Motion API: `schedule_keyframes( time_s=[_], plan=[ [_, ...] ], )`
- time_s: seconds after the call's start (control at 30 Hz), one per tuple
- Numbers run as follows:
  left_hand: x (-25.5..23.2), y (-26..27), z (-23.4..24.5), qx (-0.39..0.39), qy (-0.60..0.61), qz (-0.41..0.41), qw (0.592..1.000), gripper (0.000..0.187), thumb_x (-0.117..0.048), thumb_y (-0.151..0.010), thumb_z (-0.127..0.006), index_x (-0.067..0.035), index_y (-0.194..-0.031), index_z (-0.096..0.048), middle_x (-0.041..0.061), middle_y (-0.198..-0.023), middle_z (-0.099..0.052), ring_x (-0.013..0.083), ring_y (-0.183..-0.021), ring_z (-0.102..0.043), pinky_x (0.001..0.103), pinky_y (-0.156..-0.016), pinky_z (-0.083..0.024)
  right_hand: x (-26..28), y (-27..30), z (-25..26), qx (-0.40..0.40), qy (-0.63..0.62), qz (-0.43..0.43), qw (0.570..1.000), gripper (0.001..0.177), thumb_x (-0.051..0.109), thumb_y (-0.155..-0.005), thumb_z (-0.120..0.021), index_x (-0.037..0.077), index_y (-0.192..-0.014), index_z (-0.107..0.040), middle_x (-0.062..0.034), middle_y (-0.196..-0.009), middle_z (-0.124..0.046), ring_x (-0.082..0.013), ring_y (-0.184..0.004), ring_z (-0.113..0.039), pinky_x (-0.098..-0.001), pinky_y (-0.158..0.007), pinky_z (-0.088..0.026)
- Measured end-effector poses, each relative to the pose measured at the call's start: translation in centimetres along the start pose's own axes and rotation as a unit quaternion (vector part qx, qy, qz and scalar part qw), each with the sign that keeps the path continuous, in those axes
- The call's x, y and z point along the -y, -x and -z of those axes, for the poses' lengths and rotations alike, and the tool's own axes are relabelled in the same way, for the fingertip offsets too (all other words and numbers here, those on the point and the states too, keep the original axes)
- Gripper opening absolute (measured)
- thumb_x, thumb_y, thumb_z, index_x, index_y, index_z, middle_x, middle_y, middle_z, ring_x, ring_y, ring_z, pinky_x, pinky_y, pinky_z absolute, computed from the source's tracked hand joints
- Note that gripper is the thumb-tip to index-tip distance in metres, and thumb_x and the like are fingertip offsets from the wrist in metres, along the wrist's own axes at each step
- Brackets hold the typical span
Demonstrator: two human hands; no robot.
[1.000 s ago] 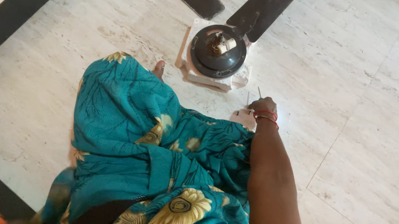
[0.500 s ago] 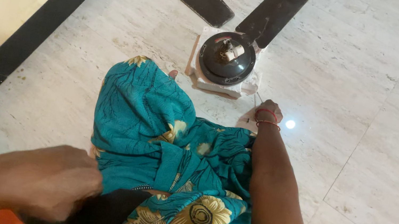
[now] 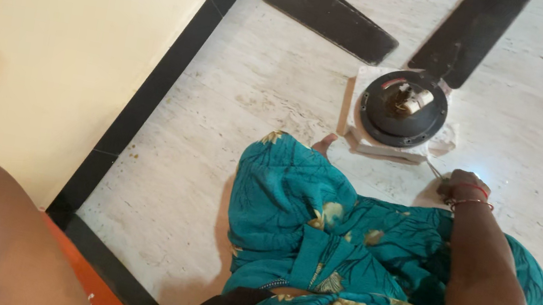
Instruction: The person sits on the floor and attaches two fan blades to the motor housing using a screwdriver. They align each blade, insert screws, and tighten them to secure the blades to the central hub.
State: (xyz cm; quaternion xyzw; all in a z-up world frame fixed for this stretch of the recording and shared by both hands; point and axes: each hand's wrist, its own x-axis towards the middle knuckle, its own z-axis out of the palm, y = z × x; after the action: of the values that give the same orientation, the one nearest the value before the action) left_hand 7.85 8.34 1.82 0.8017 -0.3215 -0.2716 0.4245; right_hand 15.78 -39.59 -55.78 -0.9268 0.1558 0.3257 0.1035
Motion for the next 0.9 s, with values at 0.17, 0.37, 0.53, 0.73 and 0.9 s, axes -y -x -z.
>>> schedule_keyframes(
  time_s=[0.17,0.37,0.53,0.73,0.9],
  plan=[
    [4.1,-1.9,2.5,-0.142,0.254,-0.153,0.944,0.032,-0.039,-0.099,-0.070,-0.007,-0.101,-0.067,0.011,-0.094,-0.072,0.0235,-0.088,-0.072,0.039,-0.084,-0.060,0.1,-0.5,0.0,0.028,-0.004,0.022,0.999,0.052,0.047,-0.079,-0.080,0.012,-0.117,-0.080,-0.0119,-0.118,-0.078,-0.0296,-0.112,-0.074,-0.0463,-0.095,-0.058],
    [6.4,-13.0,2.3,-0.147,0.383,-0.318,0.855,0.034,-0.039,-0.098,-0.075,-0.006,-0.103,-0.066,0.011,-0.096,-0.072,0.0223,-0.088,-0.072,0.038,-0.086,-0.061,-0.6,-2.4,0.4,0.061,-0.055,0.076,0.994,0.048,0.038,-0.075,-0.085,0.009,-0.113,-0.078,-0.0142,-0.107,-0.077,-0.0292,-0.099,-0.071,-0.0414,-0.086,-0.056],
    [8.7,-20.3,4.0,-0.128,0.398,-0.418,0.807,0.037,-0.038,-0.097,-0.078,-0.005,-0.106,-0.066,0.012,-0.097,-0.071,0.0214,-0.088,-0.071,0.038,-0.087,-0.061,-1.2,-3.7,0.9,0.186,-0.174,-0.032,0.967,0.029,0.023,-0.089,-0.073,-0.005,-0.085,-0.067,-0.0169,-0.072,-0.069,-0.0225,-0.049,-0.059,-0.0364,-0.047,-0.049],
    [26.7,-42.7,4.1,-0.358,0.452,-0.036,0.816,0.061,-0.035,-0.073,-0.090,-0.007,-0.120,-0.065,0.007,-0.105,-0.071,0.0167,-0.092,-0.073,0.032,-0.083,-0.064,-1.2,-5.5,0.2,0.226,-0.149,-0.030,0.962,0.027,0.020,-0.089,-0.071,-0.006,-0.089,-0.067,-0.0158,-0.073,-0.070,-0.0230,-0.054,-0.061,-0.0369,-0.051,-0.050],
    [47.8,-49.7,-1.5,-0.520,0.318,0.400,0.684,0.112,-0.047,-0.062,-0.094,-0.004,-0.151,-0.040,0.027,-0.153,-0.038,0.0449,-0.133,-0.050,0.055,-0.102,-0.052,-1.8,-6.0,-0.4,0.203,-0.098,0.012,0.974,0.019,0.012,-0.082,-0.071,-0.004,-0.091,-0.074,-0.0170,-0.077,-0.076,-0.0233,-0.060,-0.071,-0.0369,-0.056,-0.056]
  ],
)
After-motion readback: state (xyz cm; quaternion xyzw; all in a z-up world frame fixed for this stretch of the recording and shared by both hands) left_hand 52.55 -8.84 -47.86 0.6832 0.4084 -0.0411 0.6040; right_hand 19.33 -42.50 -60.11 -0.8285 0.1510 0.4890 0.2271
